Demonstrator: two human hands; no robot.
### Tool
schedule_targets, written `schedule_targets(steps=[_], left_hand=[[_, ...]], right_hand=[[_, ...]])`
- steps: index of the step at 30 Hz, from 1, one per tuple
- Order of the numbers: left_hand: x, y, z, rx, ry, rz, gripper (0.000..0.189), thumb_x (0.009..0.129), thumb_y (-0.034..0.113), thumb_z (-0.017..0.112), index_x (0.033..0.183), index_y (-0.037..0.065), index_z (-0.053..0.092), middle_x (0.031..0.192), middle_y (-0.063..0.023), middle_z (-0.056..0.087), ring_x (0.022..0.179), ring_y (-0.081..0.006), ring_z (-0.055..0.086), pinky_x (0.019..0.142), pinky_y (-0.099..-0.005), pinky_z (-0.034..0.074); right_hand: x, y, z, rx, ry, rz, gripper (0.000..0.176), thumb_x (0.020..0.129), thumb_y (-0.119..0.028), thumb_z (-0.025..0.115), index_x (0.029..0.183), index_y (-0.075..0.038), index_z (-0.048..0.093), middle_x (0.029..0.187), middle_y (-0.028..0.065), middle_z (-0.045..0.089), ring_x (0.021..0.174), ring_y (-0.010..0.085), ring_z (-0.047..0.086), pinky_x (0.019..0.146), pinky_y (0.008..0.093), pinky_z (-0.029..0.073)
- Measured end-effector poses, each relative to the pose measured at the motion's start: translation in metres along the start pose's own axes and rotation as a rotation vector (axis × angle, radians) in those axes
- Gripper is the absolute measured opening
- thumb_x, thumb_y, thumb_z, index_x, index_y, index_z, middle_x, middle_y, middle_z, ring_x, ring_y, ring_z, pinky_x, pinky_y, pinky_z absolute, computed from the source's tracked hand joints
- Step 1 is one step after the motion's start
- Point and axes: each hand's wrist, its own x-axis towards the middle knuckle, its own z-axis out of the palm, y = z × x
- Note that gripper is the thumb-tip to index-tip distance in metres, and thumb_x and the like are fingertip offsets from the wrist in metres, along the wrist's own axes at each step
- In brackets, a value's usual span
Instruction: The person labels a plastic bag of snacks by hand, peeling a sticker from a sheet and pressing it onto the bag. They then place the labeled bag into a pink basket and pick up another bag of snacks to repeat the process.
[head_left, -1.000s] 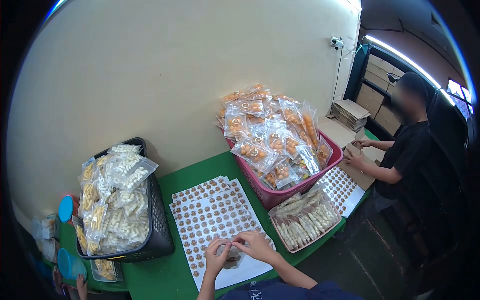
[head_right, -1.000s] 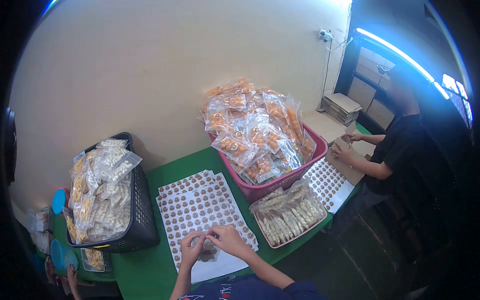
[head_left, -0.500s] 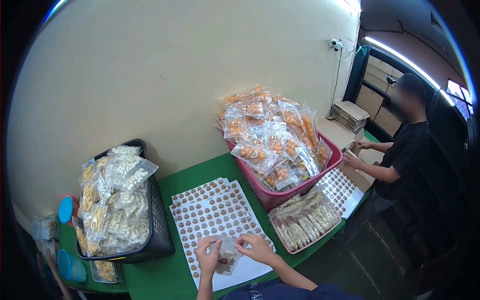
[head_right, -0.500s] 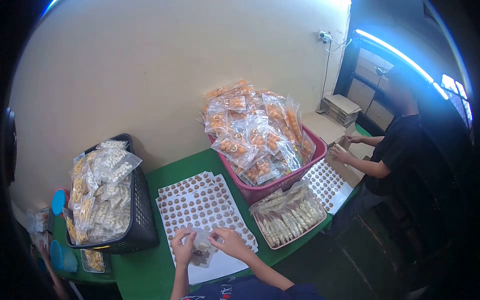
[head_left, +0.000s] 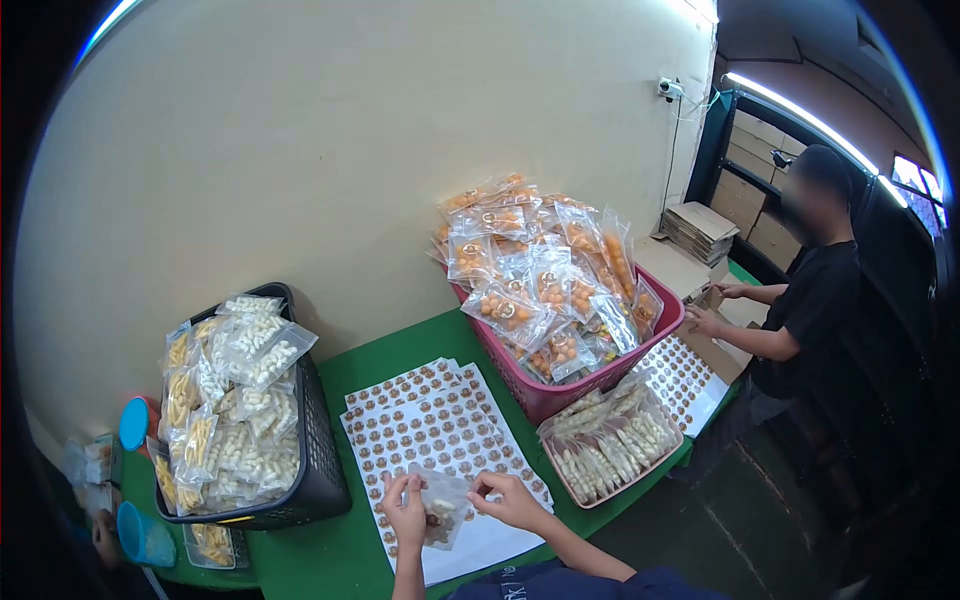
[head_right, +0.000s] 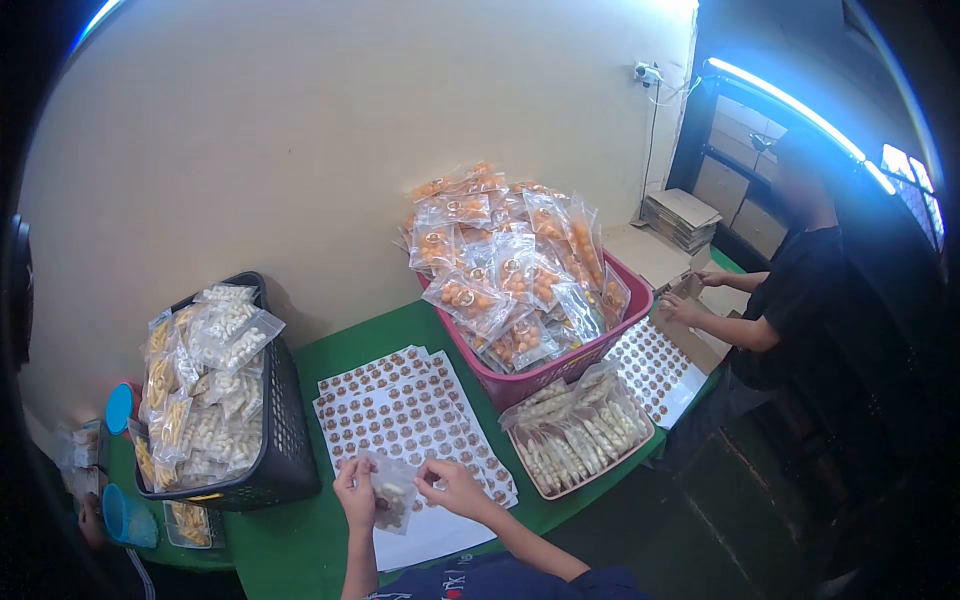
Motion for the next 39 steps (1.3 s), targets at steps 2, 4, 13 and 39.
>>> schedule_targets(steps=[2, 4, 13, 39], left_hand=[[-0.004, -0.01, 0.002, -0.124, -0.036, -0.101, 0.022, 0.084, 0.013, 0.051, 0.068, -0.002, 0.055, 0.065, -0.0033, 0.053, 0.065, -0.0112, 0.048, 0.083, -0.0308, 0.033], [-0.008, -0.016, 0.005, -0.241, -0.075, -0.205, 0.026, 0.085, 0.015, 0.05, 0.066, 0.0, 0.054, 0.063, -0.0028, 0.054, 0.066, -0.0124, 0.05, 0.098, -0.0377, 0.026], [-0.023, 0.016, 0.019, 0.283, -0.16, 0.246, 0.053, 0.067, 0.011, 0.066, 0.112, 0.003, 0.04, 0.107, -0.0144, 0.04, 0.106, -0.0269, 0.039, 0.095, -0.0347, 0.029], [-0.024, -0.018, -0.032, 0.081, -0.017, 0.212, 0.02, 0.083, 0.012, 0.053, 0.071, -0.004, 0.054, 0.063, -0.0082, 0.055, 0.058, -0.0157, 0.05, 0.057, -0.027, 0.04]], right_hand=[[0.001, 0.011, 0.0, 0.057, 0.006, 0.042, 0.015, 0.079, -0.013, 0.058, 0.074, 0.001, 0.054, 0.066, 0.0027, 0.055, 0.061, 0.0094, 0.052, 0.057, 0.0256, 0.043], [0.004, 0.02, -0.001, 0.142, 0.006, 0.094, 0.016, 0.079, -0.013, 0.058, 0.073, 0.001, 0.054, 0.066, 0.0005, 0.054, 0.061, 0.007, 0.05, 0.057, 0.0256, 0.042], [0.002, 0.032, 0.009, 0.068, 0.231, 0.035, 0.013, 0.08, -0.014, 0.058, 0.078, -0.001, 0.054, 0.066, 0.0022, 0.053, 0.062, 0.0063, 0.051, 0.057, 0.0219, 0.042], [-0.047, -0.021, 0.082, -0.252, 0.142, -0.145, 0.018, 0.079, -0.015, 0.057, 0.072, -0.001, 0.049, 0.063, 0.0089, 0.05, 0.057, 0.0227, 0.049, 0.058, 0.0324, 0.038]])
